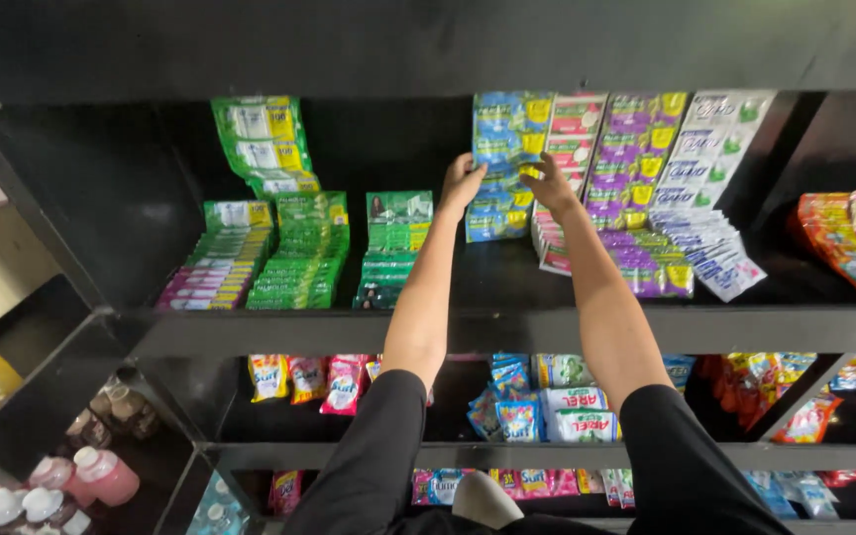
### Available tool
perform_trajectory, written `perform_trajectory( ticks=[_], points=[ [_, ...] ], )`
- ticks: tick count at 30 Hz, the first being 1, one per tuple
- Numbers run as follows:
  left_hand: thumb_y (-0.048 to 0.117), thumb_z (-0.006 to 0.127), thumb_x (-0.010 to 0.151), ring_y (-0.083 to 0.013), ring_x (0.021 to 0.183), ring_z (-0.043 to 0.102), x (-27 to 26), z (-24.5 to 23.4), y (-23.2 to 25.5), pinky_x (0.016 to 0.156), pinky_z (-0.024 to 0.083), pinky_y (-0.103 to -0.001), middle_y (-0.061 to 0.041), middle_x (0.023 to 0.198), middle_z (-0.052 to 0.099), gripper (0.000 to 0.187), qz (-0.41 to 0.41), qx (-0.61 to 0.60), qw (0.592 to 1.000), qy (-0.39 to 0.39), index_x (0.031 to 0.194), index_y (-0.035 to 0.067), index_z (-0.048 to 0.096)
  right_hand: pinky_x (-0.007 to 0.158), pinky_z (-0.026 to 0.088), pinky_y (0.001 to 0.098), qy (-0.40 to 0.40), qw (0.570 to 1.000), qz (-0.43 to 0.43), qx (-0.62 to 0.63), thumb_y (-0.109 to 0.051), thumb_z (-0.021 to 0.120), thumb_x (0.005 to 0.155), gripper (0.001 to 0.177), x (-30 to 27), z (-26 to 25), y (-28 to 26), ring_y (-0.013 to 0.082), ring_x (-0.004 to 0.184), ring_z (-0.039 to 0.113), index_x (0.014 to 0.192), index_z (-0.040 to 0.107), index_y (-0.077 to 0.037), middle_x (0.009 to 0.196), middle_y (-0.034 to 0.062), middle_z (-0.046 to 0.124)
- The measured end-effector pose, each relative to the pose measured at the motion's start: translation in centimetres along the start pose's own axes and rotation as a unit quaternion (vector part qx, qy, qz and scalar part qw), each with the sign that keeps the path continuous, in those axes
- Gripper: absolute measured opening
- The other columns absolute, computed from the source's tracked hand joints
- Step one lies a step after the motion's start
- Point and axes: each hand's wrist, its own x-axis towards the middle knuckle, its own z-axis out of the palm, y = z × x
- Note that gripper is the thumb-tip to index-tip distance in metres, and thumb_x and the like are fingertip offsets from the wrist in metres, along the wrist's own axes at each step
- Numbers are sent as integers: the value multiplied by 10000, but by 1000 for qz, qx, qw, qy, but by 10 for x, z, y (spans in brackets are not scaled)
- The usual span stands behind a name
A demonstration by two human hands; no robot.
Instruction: Cleaning product sachets with a cloth and stocking them onto store shelves.
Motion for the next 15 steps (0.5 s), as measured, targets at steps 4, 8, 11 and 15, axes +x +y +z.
perform_trajectory(
  ticks=[4, 8, 11, 15],
  points=[
    [442, 747, 866, -308, 1161, 682, 1, 11, -16, 985, 544, -423, -115, 1136, 744, 444, 30, 39, 998, 26, 1196, 149, 696, 1137, 400, 516, 67, 990, -14, -125, -507, 816, 879, 901, 2, 11, 27, 393, 1369, 492, 1584, 327, -232, 1443, 195, 505],
    [378, 709, 895, -353, 1131, 697, -38, -6, 30, 969, 558, -466, -156, 1122, 743, 366, 55, 46, 996, 49, 1167, 134, 678, 812, 570, 448, 111, 988, -74, 81, -468, 865, 930, 631, 12, 7, 33, 337, 935, 717, 1267, 504, -76, 1053, 241, 639],
    [375, 681, 919, -388, 1164, 666, -52, -22, 39, 987, 537, -502, -168, 1149, 727, 331, 45, 59, 997, 28, 1168, 159, 656, 707, 493, 324, 119, 985, -100, 78, -421, 751, 1003, 383, -26, -1, -9, 239, 874, 694, 1128, 527, -136, 965, 142, 630],
    [340, 695, 905, -401, 1121, 693, -60, -20, 42, 974, 554, -498, -208, 1122, 744, 381, 92, 36, 994, 50, 1174, 70, 692, 687, 556, 352, 123, 988, -73, 65, -447, 865, 937, 392, -19, -21, 4, 165, 826, 726, 1063, 624, -165, 995, 101, 719]
  ],
)
